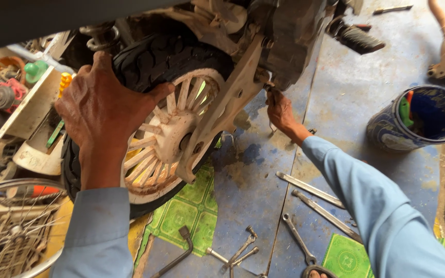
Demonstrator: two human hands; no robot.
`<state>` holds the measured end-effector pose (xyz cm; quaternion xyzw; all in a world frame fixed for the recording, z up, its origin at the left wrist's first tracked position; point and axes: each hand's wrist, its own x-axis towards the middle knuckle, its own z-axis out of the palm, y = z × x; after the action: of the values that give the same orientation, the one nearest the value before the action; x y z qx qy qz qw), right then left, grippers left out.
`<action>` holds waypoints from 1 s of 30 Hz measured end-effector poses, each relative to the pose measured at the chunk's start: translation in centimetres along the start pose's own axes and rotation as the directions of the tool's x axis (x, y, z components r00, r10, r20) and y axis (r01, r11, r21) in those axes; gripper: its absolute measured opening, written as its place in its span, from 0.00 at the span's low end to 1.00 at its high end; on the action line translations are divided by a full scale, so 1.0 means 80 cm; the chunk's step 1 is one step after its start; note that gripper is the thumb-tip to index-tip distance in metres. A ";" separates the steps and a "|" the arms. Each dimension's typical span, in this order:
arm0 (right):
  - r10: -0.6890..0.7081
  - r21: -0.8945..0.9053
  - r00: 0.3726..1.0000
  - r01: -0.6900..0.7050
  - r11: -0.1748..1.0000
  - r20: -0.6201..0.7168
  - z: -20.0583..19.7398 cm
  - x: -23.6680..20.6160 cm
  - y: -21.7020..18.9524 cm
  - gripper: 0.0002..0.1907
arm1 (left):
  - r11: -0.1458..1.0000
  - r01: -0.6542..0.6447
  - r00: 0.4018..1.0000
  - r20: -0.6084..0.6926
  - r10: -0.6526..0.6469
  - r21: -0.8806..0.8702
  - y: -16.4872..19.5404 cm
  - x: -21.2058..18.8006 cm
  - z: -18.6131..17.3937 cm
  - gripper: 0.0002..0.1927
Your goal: The person uses a socket wrench to loosen and remove a bolt from the motorcycle's front wheel axle. They then reposition the wheel and use a wrench to tighten the axle bolt, securing the wheel in place.
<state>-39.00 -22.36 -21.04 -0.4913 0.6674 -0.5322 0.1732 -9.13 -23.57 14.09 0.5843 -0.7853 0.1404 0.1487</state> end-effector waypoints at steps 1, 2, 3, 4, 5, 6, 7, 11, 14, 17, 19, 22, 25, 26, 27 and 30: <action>-0.014 -0.039 1.000 0.014 0.999 0.002 -0.002 0.001 0.000 0.15 | 1.000 -0.006 1.000 -0.009 0.006 -0.004 0.001 0.000 0.000 0.50; -0.028 -0.077 1.000 0.029 0.997 0.008 -0.005 0.003 -0.001 0.15 | 1.000 -0.010 1.000 -0.018 0.010 -0.005 0.001 0.001 -0.001 0.50; -0.083 -0.061 0.996 0.084 0.995 0.011 -0.008 0.004 -0.001 0.16 | 1.000 -0.002 1.000 -0.007 0.002 0.000 0.001 0.002 -0.001 0.51; -0.137 -0.042 0.990 0.138 0.990 0.015 -0.011 0.004 -0.002 0.16 | 1.000 0.006 1.000 0.005 -0.006 0.008 0.001 0.003 0.000 0.51; -0.190 -0.023 0.982 0.190 0.982 0.021 -0.013 0.004 -0.004 0.16 | 1.000 0.016 1.000 0.020 -0.016 0.018 0.000 0.003 0.000 0.52; -0.167 -0.034 0.985 0.168 0.985 0.035 -0.015 0.003 -0.006 0.16 | 1.000 0.025 0.999 0.032 -0.026 0.007 -0.001 0.003 0.000 0.51; -0.144 -0.047 0.988 0.146 0.988 0.047 -0.017 0.003 -0.008 0.17 | 0.999 0.034 0.998 0.044 -0.033 -0.005 -0.002 0.004 0.001 0.51; 0.006 0.033 0.993 -0.009 0.999 0.116 -0.015 0.006 -0.019 0.18 | 1.000 -0.004 1.000 -0.024 0.004 -0.003 -0.001 0.002 0.006 0.51; 0.521 0.632 0.759 -0.633 0.447 0.391 -0.008 0.020 -0.025 0.18 | 0.998 0.053 0.998 0.047 -0.051 -0.043 -0.002 0.003 0.008 0.51; 0.450 0.748 0.696 -0.658 0.086 0.560 -0.003 0.033 -0.024 0.09 | 0.996 0.088 0.993 0.081 -0.089 0.012 -0.002 0.005 0.011 0.52; 0.527 0.727 0.716 -0.643 0.241 0.458 0.000 0.034 -0.022 0.11 | 0.988 0.125 0.987 0.114 -0.115 -0.086 -0.003 0.008 0.012 0.53; 0.592 0.715 0.744 -0.592 0.371 0.310 0.004 0.023 -0.018 0.12 | 0.993 0.122 0.986 0.111 -0.121 -0.001 -0.003 0.008 0.015 0.53; 0.630 0.657 0.746 -0.589 0.471 0.217 0.005 0.008 -0.024 0.14 | 0.991 0.116 0.988 0.115 -0.107 -0.073 -0.002 0.010 0.013 0.56; 0.641 0.627 0.743 -0.596 0.502 0.193 0.003 0.004 -0.028 0.15 | 0.983 0.115 0.988 0.121 -0.098 -0.140 0.000 0.014 0.012 0.58; 0.651 0.599 0.736 -0.611 0.518 0.188 0.001 0.000 -0.031 0.15 | 0.987 0.149 0.976 0.170 -0.138 -0.057 0.001 0.015 0.010 0.57; 0.659 0.481 0.734 -0.643 0.597 0.163 -0.007 -0.012 -0.040 0.18 | 0.973 0.204 0.947 0.233 -0.223 0.104 0.003 0.015 0.003 0.55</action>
<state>-37.47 -21.11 -18.33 -0.1418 0.6381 -0.5955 0.4670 -9.75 -24.67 14.32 0.6842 -0.7235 0.0816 0.0430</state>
